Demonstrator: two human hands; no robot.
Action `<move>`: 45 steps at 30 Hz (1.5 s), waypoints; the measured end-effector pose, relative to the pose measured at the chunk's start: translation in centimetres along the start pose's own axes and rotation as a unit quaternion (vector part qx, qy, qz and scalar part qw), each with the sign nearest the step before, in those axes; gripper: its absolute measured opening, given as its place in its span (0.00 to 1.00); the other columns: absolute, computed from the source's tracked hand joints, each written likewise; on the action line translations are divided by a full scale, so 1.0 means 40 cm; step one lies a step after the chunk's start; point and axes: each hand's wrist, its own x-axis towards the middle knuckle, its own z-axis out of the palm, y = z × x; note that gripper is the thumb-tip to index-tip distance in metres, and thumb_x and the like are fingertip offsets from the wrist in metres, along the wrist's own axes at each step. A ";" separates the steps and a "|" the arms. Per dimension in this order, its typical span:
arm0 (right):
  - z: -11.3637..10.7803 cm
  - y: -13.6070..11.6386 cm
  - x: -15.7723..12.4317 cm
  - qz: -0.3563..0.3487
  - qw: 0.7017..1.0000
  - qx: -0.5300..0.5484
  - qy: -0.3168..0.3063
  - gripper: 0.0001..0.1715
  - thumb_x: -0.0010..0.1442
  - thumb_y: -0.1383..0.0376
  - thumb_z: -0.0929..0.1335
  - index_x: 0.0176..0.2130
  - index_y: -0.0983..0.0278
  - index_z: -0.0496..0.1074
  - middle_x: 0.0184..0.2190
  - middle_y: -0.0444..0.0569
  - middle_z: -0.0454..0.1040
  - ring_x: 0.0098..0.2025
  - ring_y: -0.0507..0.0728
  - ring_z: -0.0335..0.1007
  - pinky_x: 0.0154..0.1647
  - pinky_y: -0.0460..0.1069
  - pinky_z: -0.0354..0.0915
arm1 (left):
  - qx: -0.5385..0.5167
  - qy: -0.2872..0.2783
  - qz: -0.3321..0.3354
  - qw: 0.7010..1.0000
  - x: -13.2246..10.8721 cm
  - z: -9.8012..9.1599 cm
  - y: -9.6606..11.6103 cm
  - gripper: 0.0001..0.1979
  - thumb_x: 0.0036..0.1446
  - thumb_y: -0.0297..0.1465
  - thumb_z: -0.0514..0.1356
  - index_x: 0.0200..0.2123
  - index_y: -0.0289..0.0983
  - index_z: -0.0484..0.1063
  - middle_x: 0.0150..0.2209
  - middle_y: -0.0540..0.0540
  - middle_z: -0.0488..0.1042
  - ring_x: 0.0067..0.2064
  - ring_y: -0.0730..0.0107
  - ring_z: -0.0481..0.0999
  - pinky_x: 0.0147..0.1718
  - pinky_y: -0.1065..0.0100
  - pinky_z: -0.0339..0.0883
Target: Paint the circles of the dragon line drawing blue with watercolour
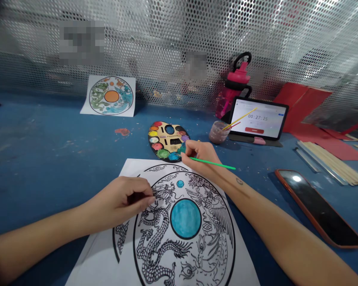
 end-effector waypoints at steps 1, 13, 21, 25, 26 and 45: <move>0.000 0.002 -0.003 -0.021 1.000 -0.015 -0.009 0.13 0.53 0.68 0.66 0.21 0.63 0.58 0.20 0.42 0.64 0.24 0.49 0.57 0.25 0.47 0.54 | 0.001 -0.001 -0.001 1.000 -0.001 0.000 0.000 0.09 0.57 0.30 0.54 0.26 0.36 0.69 0.24 0.51 0.68 0.26 0.76 0.64 0.25 0.73 0.56; 0.006 0.040 -0.035 -0.312 0.917 -0.245 -0.051 0.14 0.58 0.73 0.60 0.23 0.61 0.57 0.21 0.44 0.62 0.28 0.53 0.54 0.33 0.48 0.59 | -0.007 -0.007 -0.003 1.000 -0.001 0.000 -0.004 0.09 0.58 0.31 0.54 0.28 0.36 0.70 0.25 0.50 0.69 0.26 0.75 0.65 0.25 0.73 0.56; 0.002 0.032 -0.038 -0.317 0.920 -0.226 -0.051 0.14 0.57 0.73 0.61 0.23 0.60 0.59 0.21 0.44 0.64 0.27 0.53 0.56 0.32 0.48 0.60 | -0.003 -0.008 -0.005 1.000 0.002 -0.002 0.000 0.09 0.58 0.30 0.54 0.28 0.36 0.70 0.25 0.50 0.69 0.26 0.75 0.65 0.25 0.73 0.56; 0.006 0.038 -0.042 -0.242 0.957 -0.162 -0.012 0.12 0.57 0.69 0.64 0.22 0.61 0.61 0.20 0.44 0.67 0.26 0.52 0.60 0.30 0.48 0.59 | -0.005 -0.007 -0.003 1.000 0.001 -0.001 -0.002 0.09 0.58 0.31 0.54 0.28 0.36 0.71 0.25 0.50 0.69 0.27 0.75 0.65 0.25 0.73 0.57; 0.007 0.037 -0.044 -0.208 0.968 -0.142 0.005 0.13 0.56 0.68 0.65 0.22 0.61 0.61 0.20 0.43 0.67 0.25 0.51 0.60 0.29 0.47 0.59 | -0.007 -0.008 -0.002 1.000 0.000 -0.001 -0.003 0.09 0.58 0.31 0.54 0.28 0.36 0.71 0.25 0.50 0.69 0.26 0.75 0.65 0.25 0.73 0.57; 0.001 0.004 -0.045 -0.020 0.997 -0.026 0.070 0.16 0.53 0.68 0.66 0.18 0.63 0.57 0.16 0.40 0.60 0.20 0.48 0.53 0.21 0.46 0.52 | -0.014 -0.016 -0.013 1.000 -0.006 -0.002 -0.003 0.09 0.58 0.31 0.54 0.28 0.37 0.70 0.26 0.51 0.69 0.27 0.75 0.66 0.26 0.73 0.57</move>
